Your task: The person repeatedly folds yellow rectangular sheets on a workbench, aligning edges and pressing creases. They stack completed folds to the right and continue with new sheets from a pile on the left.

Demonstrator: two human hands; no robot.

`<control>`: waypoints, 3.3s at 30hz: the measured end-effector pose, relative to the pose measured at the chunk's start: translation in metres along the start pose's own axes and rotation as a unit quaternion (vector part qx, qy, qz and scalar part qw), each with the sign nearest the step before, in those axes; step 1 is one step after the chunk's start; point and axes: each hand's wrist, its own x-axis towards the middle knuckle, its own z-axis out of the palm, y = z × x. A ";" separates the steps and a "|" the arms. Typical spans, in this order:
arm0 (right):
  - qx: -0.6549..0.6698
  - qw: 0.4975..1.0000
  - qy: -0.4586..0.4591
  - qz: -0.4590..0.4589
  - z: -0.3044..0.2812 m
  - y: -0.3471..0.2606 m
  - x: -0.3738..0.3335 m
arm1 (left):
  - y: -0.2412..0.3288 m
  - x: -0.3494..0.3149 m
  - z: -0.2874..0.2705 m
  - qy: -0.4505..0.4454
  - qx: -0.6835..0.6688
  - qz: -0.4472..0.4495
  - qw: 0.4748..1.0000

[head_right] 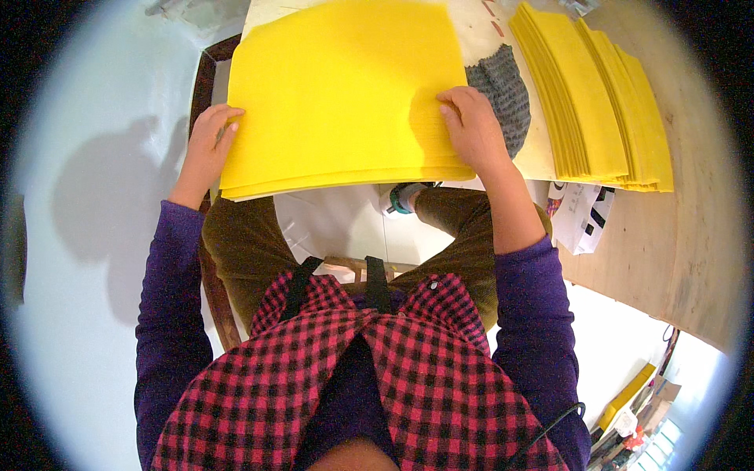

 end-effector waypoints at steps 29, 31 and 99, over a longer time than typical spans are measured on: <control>0.190 0.945 0.104 0.245 -0.017 0.014 -0.090 | 0.041 -0.012 -0.008 -0.073 -0.003 -0.017 0.997; 0.179 0.950 0.096 0.237 -0.018 0.014 -0.090 | 0.046 -0.010 -0.003 -0.080 0.014 -0.012 0.997; 0.212 0.974 0.008 0.075 0.006 0.040 -0.025 | 0.032 -0.014 -0.005 -0.070 0.021 -0.052 0.996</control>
